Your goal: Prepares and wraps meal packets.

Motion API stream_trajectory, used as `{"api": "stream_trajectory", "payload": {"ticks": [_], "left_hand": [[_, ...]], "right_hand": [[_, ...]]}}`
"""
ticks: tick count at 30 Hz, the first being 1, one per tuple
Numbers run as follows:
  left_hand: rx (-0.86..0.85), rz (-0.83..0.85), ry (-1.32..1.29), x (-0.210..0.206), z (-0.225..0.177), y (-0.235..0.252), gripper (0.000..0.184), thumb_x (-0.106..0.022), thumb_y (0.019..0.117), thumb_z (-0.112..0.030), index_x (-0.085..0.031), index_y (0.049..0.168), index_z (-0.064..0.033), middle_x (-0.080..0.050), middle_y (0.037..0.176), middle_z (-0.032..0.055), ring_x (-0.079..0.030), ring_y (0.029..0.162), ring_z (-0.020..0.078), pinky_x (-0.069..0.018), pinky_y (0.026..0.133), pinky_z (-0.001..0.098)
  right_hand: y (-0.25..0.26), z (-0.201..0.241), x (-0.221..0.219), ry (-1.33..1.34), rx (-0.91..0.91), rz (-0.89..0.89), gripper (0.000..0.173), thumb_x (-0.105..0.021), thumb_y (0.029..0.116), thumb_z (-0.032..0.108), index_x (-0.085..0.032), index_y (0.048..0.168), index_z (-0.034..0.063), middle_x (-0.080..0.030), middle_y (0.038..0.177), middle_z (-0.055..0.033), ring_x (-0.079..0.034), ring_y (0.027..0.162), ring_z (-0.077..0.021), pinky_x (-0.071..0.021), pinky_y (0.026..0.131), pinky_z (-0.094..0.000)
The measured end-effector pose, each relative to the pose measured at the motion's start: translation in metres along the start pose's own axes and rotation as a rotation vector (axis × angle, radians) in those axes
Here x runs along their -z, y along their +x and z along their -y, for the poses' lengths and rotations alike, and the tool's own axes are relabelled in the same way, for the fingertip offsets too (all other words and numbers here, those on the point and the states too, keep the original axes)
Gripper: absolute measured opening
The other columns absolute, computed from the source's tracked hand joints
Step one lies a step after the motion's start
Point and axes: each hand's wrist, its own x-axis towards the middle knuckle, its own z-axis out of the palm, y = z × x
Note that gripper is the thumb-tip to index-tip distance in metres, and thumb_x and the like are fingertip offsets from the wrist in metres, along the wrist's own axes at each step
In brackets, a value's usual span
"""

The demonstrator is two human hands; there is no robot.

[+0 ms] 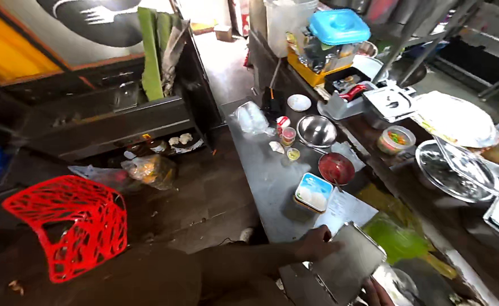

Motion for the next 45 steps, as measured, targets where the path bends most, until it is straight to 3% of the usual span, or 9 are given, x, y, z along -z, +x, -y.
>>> {"api": "stream_trajectory", "payload": {"ticks": [8,18,25,28,32,35,38,42,45], "left_hand": [[0.222,-0.277,-0.462,0.153,0.081,-0.050,0.054,-0.051,0.1075,-0.033,-0.040,0.154,-0.0073,-0.057,0.139,0.0227,-0.061,0.121,0.0335,-0.0520,0.099,0.0528],[0.184,-0.449,-0.240,0.361,0.158,-0.050,0.050,-0.045,0.1095,-0.023,-0.039,0.158,-0.0095,-0.048,0.154,0.0169,-0.049,0.141,0.0277,-0.0403,0.118,0.0468],[0.096,-0.180,-0.408,0.448,0.138,0.007,0.043,-0.053,0.1075,-0.036,-0.053,0.148,-0.0204,-0.061,0.139,0.0151,-0.061,0.121,0.0285,-0.0499,0.101,0.0505],[0.189,0.007,-0.531,0.465,0.142,0.048,0.051,-0.044,0.1086,-0.045,-0.050,0.147,-0.0115,-0.062,0.134,0.0171,-0.062,0.119,0.0276,-0.0530,0.099,0.0490],[0.110,0.121,-0.023,0.479,0.158,0.106,0.047,-0.041,0.1103,-0.032,-0.052,0.145,-0.0014,-0.055,0.143,0.0244,-0.053,0.133,0.0352,-0.0421,0.111,0.0559],[0.011,0.167,0.157,0.504,0.160,0.126,0.051,-0.053,0.1061,-0.033,-0.048,0.152,-0.0109,-0.058,0.144,0.0173,-0.058,0.131,0.0296,-0.0451,0.112,0.0524],[-0.088,0.136,0.201,0.550,0.136,0.123,0.046,-0.058,0.1036,-0.024,-0.053,0.148,-0.0122,-0.061,0.141,0.0109,-0.063,0.124,0.0224,-0.0524,0.107,0.0438],[-0.189,-0.119,0.201,0.618,0.093,0.120,0.033,-0.060,0.1029,-0.017,-0.063,0.136,-0.0148,-0.066,0.133,0.0032,-0.068,0.111,0.0165,-0.0577,0.098,0.0408],[-0.197,-0.445,0.222,0.677,0.075,0.146,0.050,-0.073,0.0953,-0.037,-0.061,0.139,-0.0161,-0.062,0.139,0.0082,-0.064,0.119,0.0247,-0.0557,0.097,0.0489]], "right_hand": [[0.037,0.043,-0.209,-0.103,0.148,0.220,0.042,-0.047,0.1088,0.023,-0.057,0.144,0.0020,-0.060,0.142,-0.0161,-0.061,0.127,-0.0212,-0.0504,0.107,-0.0434],[0.047,0.057,-0.455,-0.020,-0.095,0.214,0.037,-0.050,0.1075,0.015,-0.057,0.142,0.0026,-0.068,0.120,-0.0201,-0.068,0.101,-0.0257,-0.0570,0.087,-0.0455],[0.074,0.067,-0.499,0.094,-0.182,0.089,0.041,-0.059,0.1016,0.006,-0.052,0.141,-0.0011,-0.067,0.115,-0.0226,-0.070,0.092,-0.0294,-0.0610,0.077,-0.0484],[0.090,0.065,-0.501,0.100,-0.198,0.065,0.043,-0.063,0.0985,0.005,-0.052,0.140,-0.0010,-0.067,0.117,-0.0218,-0.070,0.095,-0.0301,-0.0614,0.078,-0.0500],[0.120,0.044,-0.511,0.076,-0.215,0.026,0.046,-0.063,0.0966,0.001,-0.050,0.141,-0.0018,-0.067,0.122,-0.0219,-0.071,0.101,-0.0316,-0.0618,0.081,-0.0521],[0.133,0.039,-0.514,-0.043,-0.166,-0.003,0.043,-0.061,0.0991,0.005,-0.055,0.141,-0.0022,-0.064,0.132,-0.0223,-0.069,0.112,-0.0310,-0.0600,0.091,-0.0504],[0.138,0.077,-0.529,-0.236,-0.004,-0.119,0.051,-0.065,0.0955,0.008,-0.054,0.145,0.0001,-0.057,0.144,-0.0226,-0.059,0.129,-0.0346,-0.0487,0.108,-0.0534],[0.165,0.139,-0.567,-0.037,0.079,-0.127,0.047,-0.064,0.0957,0.010,-0.055,0.141,0.0011,-0.061,0.140,-0.0166,-0.066,0.120,-0.0253,-0.0592,0.097,-0.0440],[0.208,0.164,-0.611,0.199,-0.071,-0.030,0.043,-0.064,0.0989,0.016,-0.057,0.139,0.0017,-0.065,0.134,-0.0151,-0.069,0.111,-0.0244,-0.0618,0.091,-0.0459]]}}
